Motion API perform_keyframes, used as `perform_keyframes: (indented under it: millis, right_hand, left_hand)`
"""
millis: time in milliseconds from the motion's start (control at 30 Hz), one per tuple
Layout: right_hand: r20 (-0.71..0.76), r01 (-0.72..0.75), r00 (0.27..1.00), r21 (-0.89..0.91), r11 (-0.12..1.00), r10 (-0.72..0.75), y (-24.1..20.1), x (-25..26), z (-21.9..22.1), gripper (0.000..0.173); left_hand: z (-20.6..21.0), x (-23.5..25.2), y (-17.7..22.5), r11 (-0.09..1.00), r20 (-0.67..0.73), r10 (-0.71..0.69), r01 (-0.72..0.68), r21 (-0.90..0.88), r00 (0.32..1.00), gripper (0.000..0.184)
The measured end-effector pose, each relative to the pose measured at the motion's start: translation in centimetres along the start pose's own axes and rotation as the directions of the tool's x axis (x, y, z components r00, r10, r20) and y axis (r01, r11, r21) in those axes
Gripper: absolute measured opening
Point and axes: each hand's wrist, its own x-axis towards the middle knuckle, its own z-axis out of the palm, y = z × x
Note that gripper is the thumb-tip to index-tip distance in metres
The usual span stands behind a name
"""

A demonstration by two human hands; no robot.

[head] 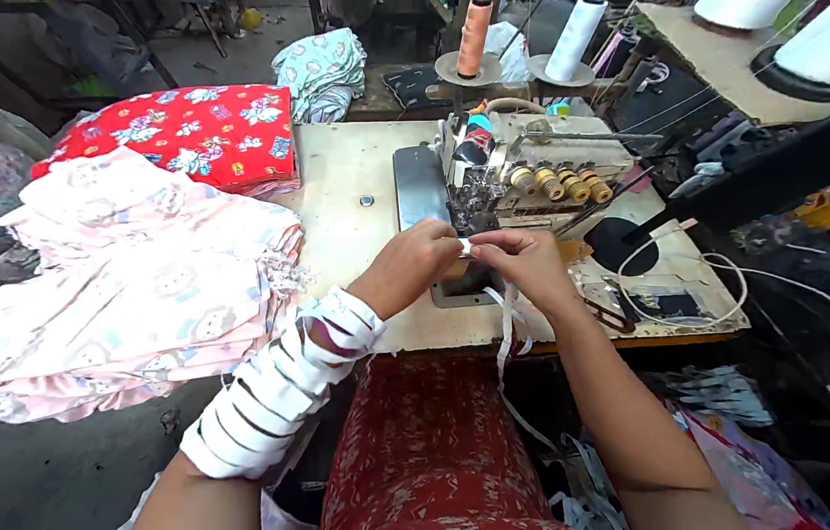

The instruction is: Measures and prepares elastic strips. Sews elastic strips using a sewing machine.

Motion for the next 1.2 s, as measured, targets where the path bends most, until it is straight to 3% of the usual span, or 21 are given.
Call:
perform_keyframes:
  millis: [100, 167, 533, 733, 933, 1200]
  right_hand:
    - [0.003, 0.118, 0.993, -0.233, 0.965, -0.121, 1.0, 1.0, 0.6, 0.015]
    - [0.014, 0.145, 0.989, -0.284, 0.948, -0.147, 1.3, 0.8, 0.5, 0.017]
    - [0.111, 0.355, 0.935, -0.27, 0.895, -0.337, 3.4, 0.2, -1.0, 0.025]
    - [0.07, 0.493, 0.865, -0.305, 0.815, -0.497, 4.7, 1.2, -0.6, 0.028]
    - [-0.028, 0.463, 0.844, -0.466, 0.754, -0.536, 4.9, 1.8, 0.9, 0.03]
    - [-0.139, 0.41, 0.822, -0.53, 0.742, -0.553, 5.8, 0.9, 2.0, 0.031]
  left_hand:
    - [1.0, 0.8, -2.0, 1.0, 0.054, -0.002, 0.003, -0.017, 0.999, 0.009]
    - [1.3, 0.9, -2.3, 0.999, 0.064, -0.016, 0.018, -0.039, 0.998, 0.01]
    - [1.1, 0.6, -2.3, 0.996, 0.079, -0.05, 0.056, -0.07, 0.996, 0.011]
    - [1.4, 0.7, -3.3, 0.993, 0.044, -0.06, 0.064, -0.102, 0.997, 0.01]
    - [1.8, 1.6, -4.8, 0.991, 0.023, -0.083, 0.085, -0.101, 0.996, 0.011]
    - [2.2, 1.6, -4.7, 0.992, -0.008, -0.126, 0.126, -0.027, 0.992, 0.016]
